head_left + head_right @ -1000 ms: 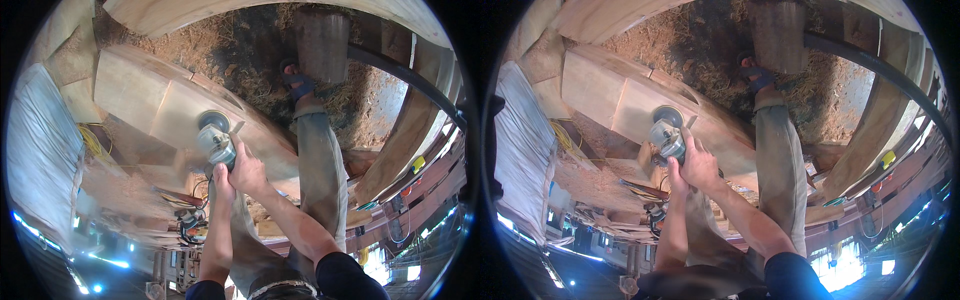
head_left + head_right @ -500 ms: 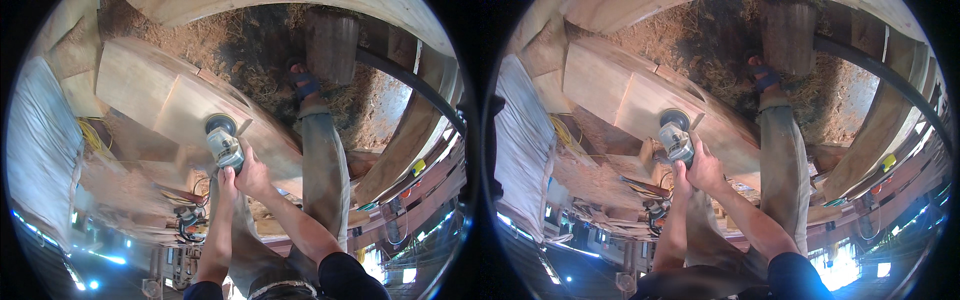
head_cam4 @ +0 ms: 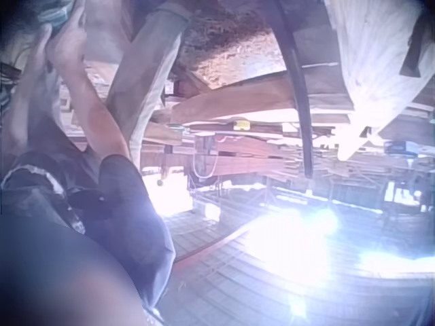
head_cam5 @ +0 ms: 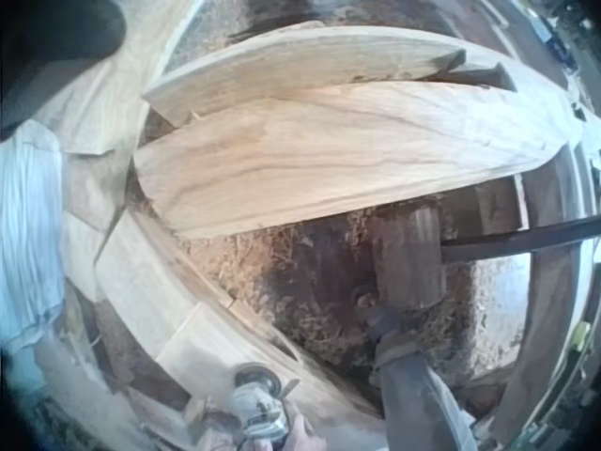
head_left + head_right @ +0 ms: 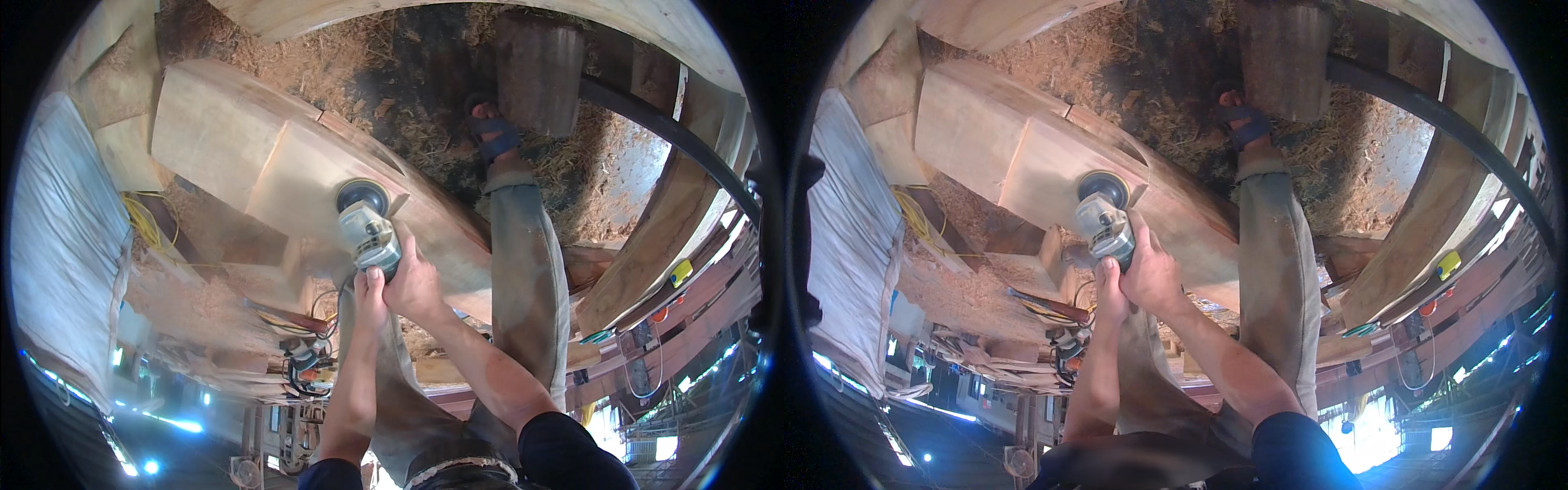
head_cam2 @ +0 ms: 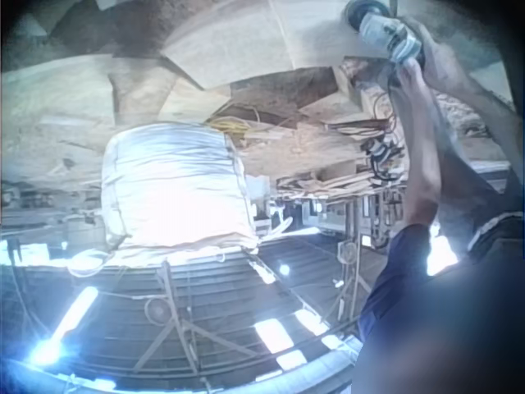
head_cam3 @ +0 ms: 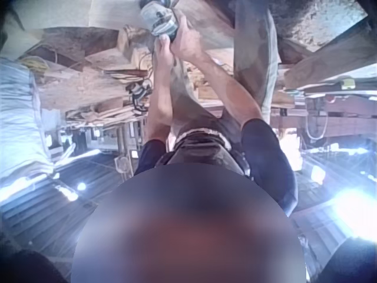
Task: The person smooths a wooden plank with a handheld sander, then fits it into a larger wooden frame. They use a mallet to tap the plank into place and apply glue to the joints before securing the assembly.
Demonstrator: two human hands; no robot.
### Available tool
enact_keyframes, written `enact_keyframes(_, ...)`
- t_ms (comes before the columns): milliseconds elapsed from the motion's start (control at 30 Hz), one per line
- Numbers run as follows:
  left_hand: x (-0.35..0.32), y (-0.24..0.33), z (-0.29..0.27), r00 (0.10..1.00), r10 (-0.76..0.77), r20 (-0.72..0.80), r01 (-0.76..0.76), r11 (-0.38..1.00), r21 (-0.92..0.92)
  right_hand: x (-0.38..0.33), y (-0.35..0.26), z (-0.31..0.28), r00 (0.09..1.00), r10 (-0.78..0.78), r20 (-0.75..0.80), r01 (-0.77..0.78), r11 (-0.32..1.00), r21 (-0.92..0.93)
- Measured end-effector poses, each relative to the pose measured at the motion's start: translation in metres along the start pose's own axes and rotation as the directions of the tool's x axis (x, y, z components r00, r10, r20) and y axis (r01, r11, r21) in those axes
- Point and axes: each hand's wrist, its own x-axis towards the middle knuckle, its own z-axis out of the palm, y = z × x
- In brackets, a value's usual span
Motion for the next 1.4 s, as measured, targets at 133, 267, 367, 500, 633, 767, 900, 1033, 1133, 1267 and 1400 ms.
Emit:
enact_keyframes(133, 0.006, 0.004, 0.0, 0.985, 0.032, 0.171, -0.049, 0.994, 0.095, 0.001, 0.001, 0.003, 0.998, 0.011, -0.067, -0.006, 0.998, 0.07)
enact_keyframes(267, 0.0, 0.006, 0.0, 0.998, 0.012, 0.056, -0.017, 0.997, 0.078, 0.001, 0.001, 0.006, 0.998, -0.049, -0.047, 0.049, 0.999, 0.002)
enact_keyframes(367, -0.001, 0.0, 0.002, 1.0, 0.016, -0.006, -0.016, 0.999, 0.028, 0.001, 0.001, 0.001, 0.999, -0.046, -0.013, 0.046, 0.999, -0.022)
enact_keyframes(500, 0.006, -0.01, 0.006, 0.994, 0.059, 0.088, -0.061, 0.998, 0.018, 0.004, 0.0, -0.007, 0.994, -0.03, -0.104, 0.035, 0.998, 0.048)
enact_keyframes(633, -0.001, -0.008, 0.007, 0.998, 0.022, -0.062, -0.028, 0.994, -0.102, 0.003, -0.009, -0.004, 1.0, 0.008, 0.025, -0.007, 0.999, -0.043)
enact_keyframes(767, 0.002, -0.003, 0.007, 0.996, -0.019, -0.091, 0.011, 0.997, -0.082, 0.006, -0.012, -0.005, 0.998, -0.064, -0.019, 0.062, 0.995, -0.072)
enact_keyframes(900, 0.012, -0.01, 0.002, 0.997, 0.056, 0.052, -0.053, 0.997, -0.047, 0.009, -0.008, -0.004, 0.999, 0.03, -0.028, -0.03, 0.999, -0.016)
enact_keyframes(1033, 0.0, -0.01, -0.003, 0.993, 0.062, -0.102, -0.086, 0.964, -0.253, 0.006, -0.021, 0.004, 0.995, -0.059, 0.085, 0.073, 0.982, -0.172)
enact_keyframes(1133, 0.001, -0.009, 0.005, 0.996, 0.049, -0.071, -0.067, 0.957, -0.282, 0.008, -0.028, -0.001, 0.983, 0.026, 0.182, 0.014, 0.976, -0.216)
enact_keyframes(1267, 0.019, -0.014, 0.016, 0.995, 0.072, 0.073, -0.071, 0.997, -0.019, 0.011, -0.016, -0.012, 0.977, -0.121, -0.174, 0.1, 0.987, -0.125)
enact_keyframes(1400, 0.01, -0.017, 0.003, 0.997, 0.082, 0.005, -0.081, 0.987, -0.135, 0.008, -0.009, 0.003, 0.996, -0.089, -0.024, 0.087, 0.993, -0.075)
